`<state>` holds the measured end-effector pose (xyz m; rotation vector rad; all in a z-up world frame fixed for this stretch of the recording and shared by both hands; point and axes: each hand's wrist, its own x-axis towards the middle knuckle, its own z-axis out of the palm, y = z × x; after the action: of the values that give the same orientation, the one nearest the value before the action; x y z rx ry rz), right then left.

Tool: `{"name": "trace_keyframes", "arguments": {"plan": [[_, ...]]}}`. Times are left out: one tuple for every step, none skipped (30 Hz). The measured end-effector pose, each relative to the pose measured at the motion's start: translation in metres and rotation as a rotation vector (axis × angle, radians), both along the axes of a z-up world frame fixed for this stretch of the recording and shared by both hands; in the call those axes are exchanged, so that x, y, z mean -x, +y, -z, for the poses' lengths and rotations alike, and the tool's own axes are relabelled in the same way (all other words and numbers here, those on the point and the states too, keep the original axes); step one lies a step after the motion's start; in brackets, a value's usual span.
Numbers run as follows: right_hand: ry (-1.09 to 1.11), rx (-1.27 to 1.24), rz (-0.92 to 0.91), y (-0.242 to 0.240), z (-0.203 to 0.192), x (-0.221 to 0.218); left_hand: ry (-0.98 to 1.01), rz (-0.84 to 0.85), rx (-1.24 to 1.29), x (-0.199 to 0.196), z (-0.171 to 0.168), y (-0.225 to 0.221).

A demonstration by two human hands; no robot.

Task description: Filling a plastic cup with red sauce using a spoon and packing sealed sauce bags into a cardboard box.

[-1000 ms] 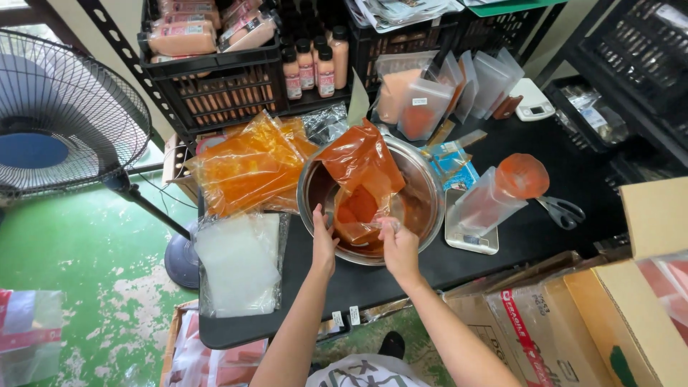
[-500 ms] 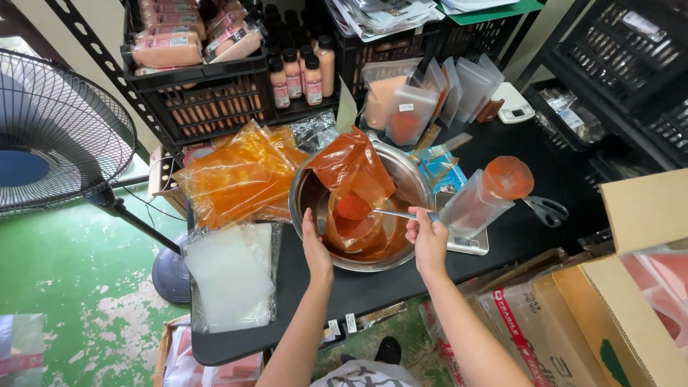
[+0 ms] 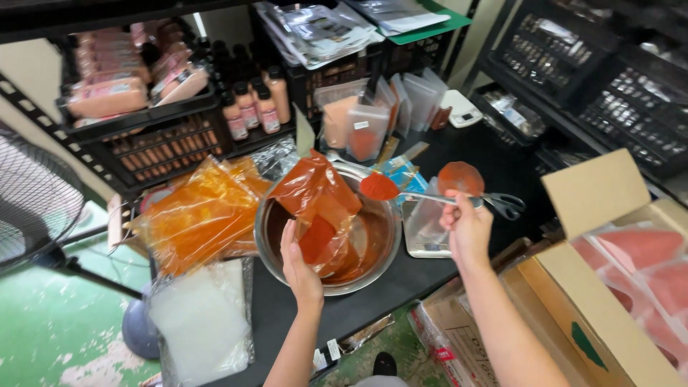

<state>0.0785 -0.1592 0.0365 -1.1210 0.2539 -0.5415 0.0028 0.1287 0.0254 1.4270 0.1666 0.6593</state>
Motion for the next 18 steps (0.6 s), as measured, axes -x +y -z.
{"name": "trace_keyframes", "arguments": {"plan": [[0.001, -0.001, 0.018, -0.017, -0.008, 0.002, 0.001, 0.018, -0.001, 0.001, -0.004, -0.003], [-0.013, 0.032, 0.051, -0.034, -0.016, 0.005, -0.016, 0.036, -0.011, 0.003, -0.008, -0.007], [-0.026, 0.065, 0.081, -0.049, -0.024, 0.007, -0.032, 0.052, -0.020, 0.004, -0.012, -0.009], [-0.024, 0.064, 0.096, -0.063, -0.030, 0.010, -0.031, 0.067, -0.021, 0.005, -0.013, -0.013], [-0.030, 0.096, 0.149, -0.075, -0.036, 0.012, -0.035, 0.078, -0.025, 0.005, -0.015, -0.016], [-0.036, 0.129, 0.202, -0.087, -0.042, 0.014, -0.038, 0.090, -0.028, 0.006, -0.016, -0.019], [-0.037, 0.129, 0.210, -0.091, -0.046, 0.018, -0.039, 0.098, -0.028, 0.006, -0.017, -0.022], [-0.001, 0.179, 0.247, -0.095, -0.050, 0.022, -0.043, 0.095, -0.039, 0.006, -0.019, -0.024], [0.035, 0.227, 0.281, -0.097, -0.054, 0.025, -0.045, 0.090, -0.051, 0.007, -0.020, -0.026], [0.036, 0.227, 0.286, -0.097, -0.048, 0.026, -0.045, 0.094, -0.051, 0.006, -0.019, -0.028], [0.070, 0.432, 0.300, -0.097, -0.041, 0.026, -0.035, 0.095, -0.051, 0.006, -0.019, -0.029], [0.106, 0.637, 0.313, -0.097, -0.034, 0.027, -0.026, 0.096, -0.051, 0.005, -0.019, -0.030], [0.107, 0.636, 0.317, -0.090, -0.036, 0.033, -0.026, 0.100, -0.052, 0.005, -0.018, -0.030], [0.124, 0.811, 0.303, -0.084, -0.037, 0.039, -0.013, 0.102, -0.044, 0.005, -0.018, -0.030], [0.142, 0.986, 0.285, -0.078, -0.039, 0.045, -0.001, 0.102, -0.034, 0.005, -0.017, -0.030], [0.143, 0.987, 0.288, -0.078, -0.041, 0.048, 0.000, 0.105, -0.034, 0.004, -0.016, -0.030], [0.095, 1.055, 0.296, -0.076, -0.042, 0.051, -0.024, 0.096, -0.054, 0.004, -0.015, -0.029], [0.046, 1.124, 0.304, -0.075, -0.044, 0.055, -0.047, 0.087, -0.074, 0.005, -0.013, -0.028]]}}
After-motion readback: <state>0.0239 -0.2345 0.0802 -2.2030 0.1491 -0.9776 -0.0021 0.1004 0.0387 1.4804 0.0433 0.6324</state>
